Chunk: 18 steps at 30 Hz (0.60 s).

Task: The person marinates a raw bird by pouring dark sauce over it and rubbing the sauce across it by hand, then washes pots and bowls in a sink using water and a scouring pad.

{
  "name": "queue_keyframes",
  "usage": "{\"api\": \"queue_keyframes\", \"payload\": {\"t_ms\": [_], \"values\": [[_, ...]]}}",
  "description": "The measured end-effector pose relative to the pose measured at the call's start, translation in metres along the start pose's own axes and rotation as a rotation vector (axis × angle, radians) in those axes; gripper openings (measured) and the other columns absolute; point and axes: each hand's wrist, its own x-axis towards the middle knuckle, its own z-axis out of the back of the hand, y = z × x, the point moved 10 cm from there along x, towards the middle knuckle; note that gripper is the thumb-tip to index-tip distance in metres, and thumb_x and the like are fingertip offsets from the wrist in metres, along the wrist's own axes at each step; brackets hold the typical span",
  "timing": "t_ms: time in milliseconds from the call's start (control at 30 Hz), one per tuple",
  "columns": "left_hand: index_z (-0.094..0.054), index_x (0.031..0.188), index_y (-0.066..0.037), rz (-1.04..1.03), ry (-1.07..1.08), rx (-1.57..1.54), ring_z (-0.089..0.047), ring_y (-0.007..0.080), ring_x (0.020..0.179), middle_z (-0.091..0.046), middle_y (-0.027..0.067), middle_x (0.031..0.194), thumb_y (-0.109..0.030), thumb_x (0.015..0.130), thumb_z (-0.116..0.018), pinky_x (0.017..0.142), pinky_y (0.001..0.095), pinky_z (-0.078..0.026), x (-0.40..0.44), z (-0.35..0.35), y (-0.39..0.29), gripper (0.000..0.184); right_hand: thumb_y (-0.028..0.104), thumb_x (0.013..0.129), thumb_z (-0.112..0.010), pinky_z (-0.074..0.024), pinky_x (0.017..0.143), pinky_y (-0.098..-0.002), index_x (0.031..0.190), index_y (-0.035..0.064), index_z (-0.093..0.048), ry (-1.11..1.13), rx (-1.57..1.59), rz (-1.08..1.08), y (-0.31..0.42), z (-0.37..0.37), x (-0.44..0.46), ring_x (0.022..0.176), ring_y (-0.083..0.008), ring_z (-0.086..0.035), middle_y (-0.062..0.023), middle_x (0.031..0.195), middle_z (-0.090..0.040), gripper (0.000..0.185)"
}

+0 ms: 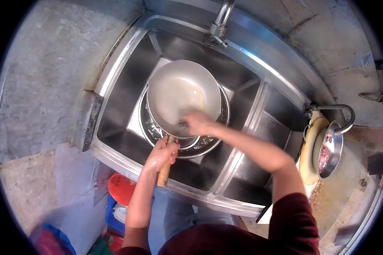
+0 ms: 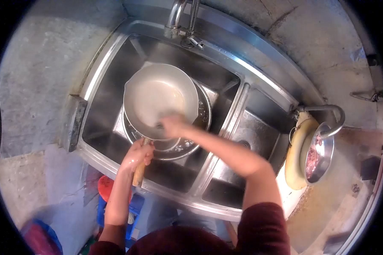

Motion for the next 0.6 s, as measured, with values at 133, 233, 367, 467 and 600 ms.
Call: {"api": "queue_keyframes", "payload": {"t_ms": [133,233,367,467,600], "values": [[-0.044,0.087,-0.005,0.024,0.002,0.040,-0.040,0.0100,0.043,-0.042,0.0004,0.056,-0.011,0.078,-0.052,0.040,0.0233,-0.034,0.000,-0.019,0.013,0.013,0.023,0.082,-0.055,-0.0408,0.086,-0.0368,0.113,-0.0021,-0.045,-0.448,0.904,-0.193,0.003,0.027,0.065,0.101,-0.0270,-0.053,-0.0196,0.105,-0.055,0.042],[-0.040,0.087,-0.004,-0.017,0.020,0.079,-0.039,0.0099,0.043,-0.041,0.0015,0.057,-0.006,0.080,-0.047,0.038,0.0242,-0.035,-0.006,-0.030,0.009,0.010,0.018,0.086,-0.050,-0.0373,0.090,-0.0376,0.117,-0.0053,-0.039,-1.117,1.286,-0.532,-0.072,0.073,0.058,0.104,-0.0306,-0.050,-0.0248,0.109,-0.052,0.041],[-0.041,0.087,-0.003,-0.012,0.033,0.075,-0.040,0.0096,0.043,-0.041,0.0017,0.058,-0.005,0.080,-0.047,0.038,0.0242,-0.036,-0.001,-0.030,0.007,0.010,0.018,0.085,-0.051,-0.0348,0.093,-0.0391,0.119,-0.0040,-0.037,-0.711,0.760,-0.081,0.021,0.056,0.056,0.108,-0.0321,-0.046,-0.0218,0.115,-0.047,0.042],[-0.041,0.087,-0.004,-0.010,-0.043,-0.001,-0.040,0.0093,0.044,-0.042,0.0016,0.060,-0.004,0.079,-0.046,0.038,0.0234,-0.035,-0.003,-0.006,0.000,0.009,0.012,0.078,-0.058,-0.0382,0.090,-0.0384,0.109,0.0004,-0.049,-0.177,0.583,0.288,0.074,0.019,0.025,0.103,-0.0348,-0.047,-0.0187,0.108,-0.049,0.035],[-0.042,0.087,-0.004,-0.052,-0.082,0.002,-0.039,0.0095,0.042,-0.042,0.0017,0.058,-0.004,0.077,-0.048,0.038,0.0236,-0.034,-0.007,0.009,-0.001,0.012,0.009,0.072,-0.060,-0.0408,0.086,-0.0399,0.100,0.0044,-0.056,0.258,0.187,0.391,0.031,0.000,0.027,0.099,-0.0323,-0.050,-0.0179,0.106,-0.052,0.029]]}}
